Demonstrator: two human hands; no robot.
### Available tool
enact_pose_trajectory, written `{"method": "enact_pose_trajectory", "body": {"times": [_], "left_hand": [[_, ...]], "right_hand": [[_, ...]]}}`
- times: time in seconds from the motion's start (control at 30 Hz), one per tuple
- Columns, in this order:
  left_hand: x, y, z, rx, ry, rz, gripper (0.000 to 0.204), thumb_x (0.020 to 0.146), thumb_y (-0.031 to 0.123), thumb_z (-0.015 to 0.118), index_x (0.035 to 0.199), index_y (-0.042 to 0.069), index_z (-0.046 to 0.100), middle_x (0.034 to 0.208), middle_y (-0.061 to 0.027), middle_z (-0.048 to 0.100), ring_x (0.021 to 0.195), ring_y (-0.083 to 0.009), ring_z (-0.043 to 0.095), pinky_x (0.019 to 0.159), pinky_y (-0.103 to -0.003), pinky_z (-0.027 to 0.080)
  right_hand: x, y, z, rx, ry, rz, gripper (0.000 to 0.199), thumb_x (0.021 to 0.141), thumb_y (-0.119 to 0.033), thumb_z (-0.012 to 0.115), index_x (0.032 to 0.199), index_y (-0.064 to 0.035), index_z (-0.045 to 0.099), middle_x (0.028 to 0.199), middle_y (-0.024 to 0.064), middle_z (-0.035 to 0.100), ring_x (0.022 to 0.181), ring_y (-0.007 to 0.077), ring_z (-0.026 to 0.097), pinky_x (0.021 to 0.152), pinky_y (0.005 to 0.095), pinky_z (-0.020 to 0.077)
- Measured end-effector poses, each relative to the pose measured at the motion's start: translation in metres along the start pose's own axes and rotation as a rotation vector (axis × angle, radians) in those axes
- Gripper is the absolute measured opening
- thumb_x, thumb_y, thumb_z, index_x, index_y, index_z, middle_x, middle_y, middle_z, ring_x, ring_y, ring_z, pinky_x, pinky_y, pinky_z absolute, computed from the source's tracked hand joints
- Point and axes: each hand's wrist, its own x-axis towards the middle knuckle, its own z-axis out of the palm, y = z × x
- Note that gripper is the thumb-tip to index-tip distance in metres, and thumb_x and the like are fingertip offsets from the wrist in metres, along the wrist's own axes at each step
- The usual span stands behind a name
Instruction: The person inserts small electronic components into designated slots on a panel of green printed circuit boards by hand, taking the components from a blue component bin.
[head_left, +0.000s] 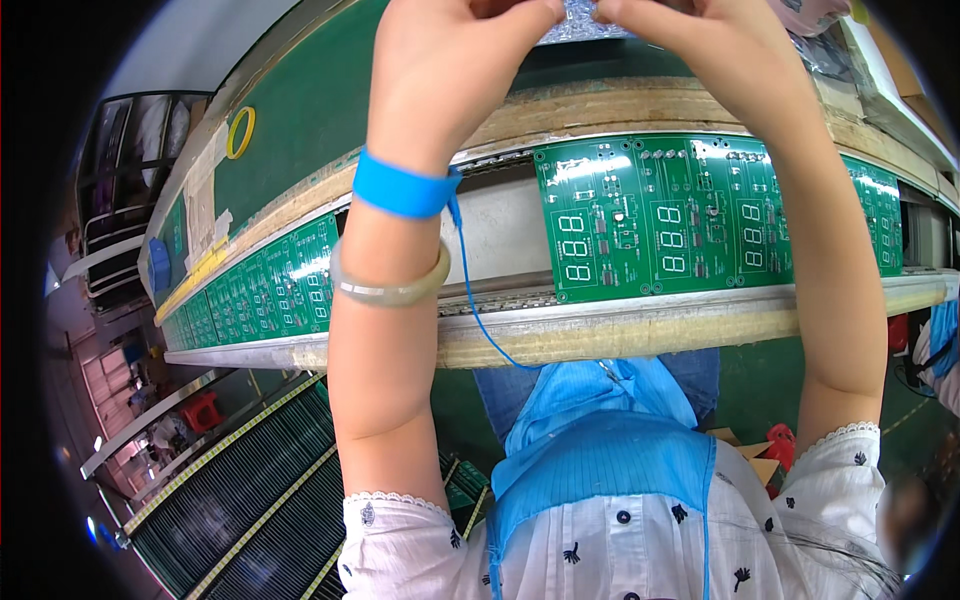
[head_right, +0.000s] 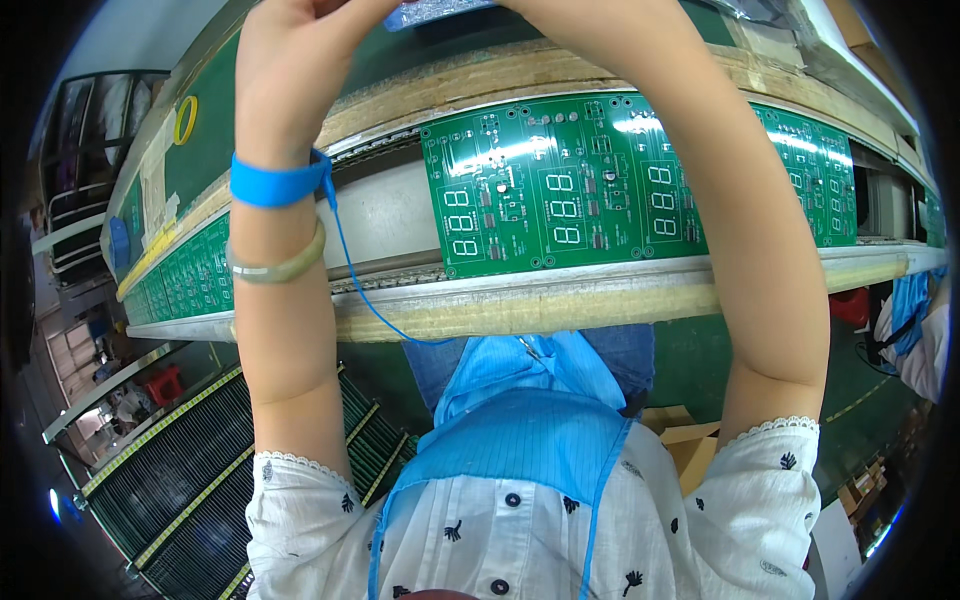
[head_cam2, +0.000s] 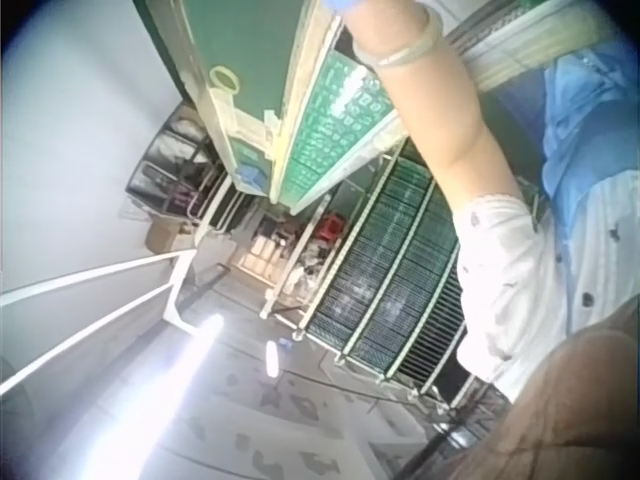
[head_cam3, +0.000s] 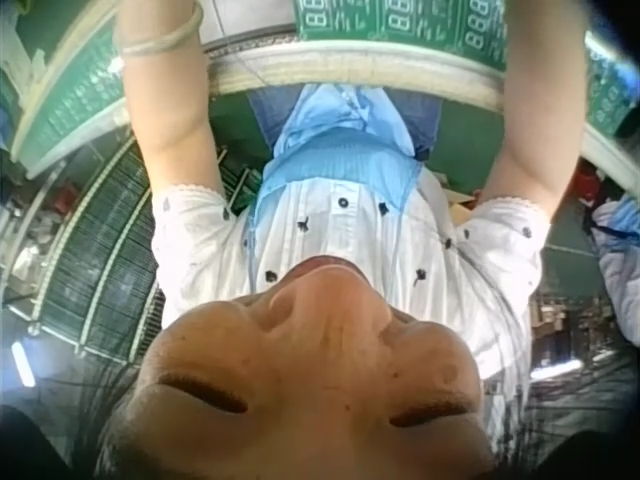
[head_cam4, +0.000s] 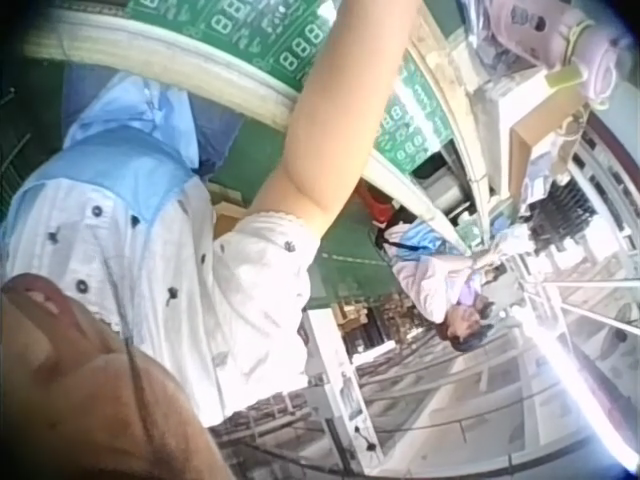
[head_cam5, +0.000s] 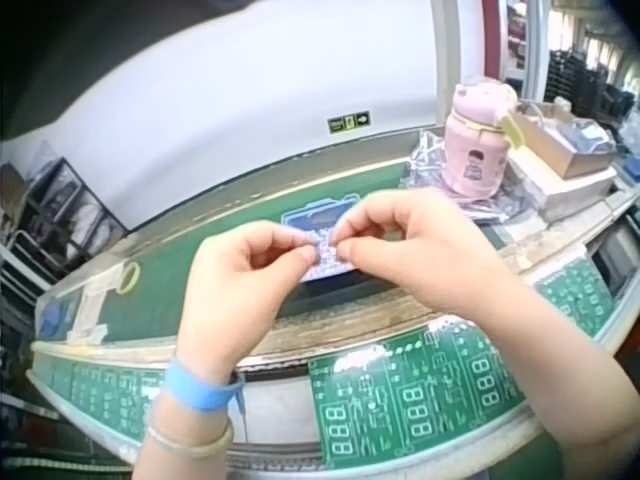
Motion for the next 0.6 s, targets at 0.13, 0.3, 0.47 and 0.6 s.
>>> {"method": "enact_pose_trajectory", "body": {"times": [0.13, 0.3, 0.47, 0.6], "left_hand": [[-0.026, -0.014, -0.008, -0.278, -0.148, -0.010, 0.016, 0.093, 0.008, 0.070, 0.104, 0.000, 0.077, 0.095, -0.0060, 0.076, 0.091, -0.0151, 0.069, 0.088, -0.033, 0.054], [-0.049, -0.021, -0.010, -0.323, -0.222, -0.063, 0.021, 0.097, 0.007, 0.069, 0.117, 0.000, 0.075, 0.108, -0.0054, 0.075, 0.102, -0.0118, 0.068, 0.093, -0.025, 0.052], [-0.059, -0.036, -0.009, -0.458, -0.211, -0.070, 0.022, 0.097, 0.006, 0.070, 0.117, 0.000, 0.075, 0.110, -0.0057, 0.075, 0.101, -0.0114, 0.068, 0.092, -0.025, 0.054], [-0.059, -0.039, -0.008, -0.587, -0.180, -0.106, 0.019, 0.096, 0.003, 0.072, 0.114, -0.001, 0.073, 0.105, -0.0066, 0.075, 0.098, -0.0116, 0.070, 0.089, -0.025, 0.056]], "right_hand": [[-0.020, 0.000, 0.000, 0.508, -0.136, 0.223, 0.016, 0.090, -0.014, 0.074, 0.097, -0.0002, 0.076, 0.095, 0.0077, 0.075, 0.084, 0.0125, 0.068, 0.076, 0.0291, 0.0545], [-0.036, 0.024, 0.003, 0.435, -0.210, 0.054, 0.025, 0.094, -0.017, 0.074, 0.115, -0.0028, 0.074, 0.106, 0.0025, 0.074, 0.099, 0.0100, 0.068, 0.092, 0.0259, 0.0520], [-0.044, 0.020, 0.010, 0.511, -0.147, 0.108, 0.025, 0.092, -0.020, 0.077, 0.111, -0.0033, 0.077, 0.100, 0.0028, 0.075, 0.093, 0.0085, 0.067, 0.085, 0.0234, 0.0524], [-0.047, 0.022, 0.011, 0.473, -0.127, 0.097, 0.024, 0.091, -0.020, 0.078, 0.109, -0.0028, 0.078, 0.096, 0.0018, 0.074, 0.089, 0.0071, 0.066, 0.081, 0.0226, 0.0527]]}}
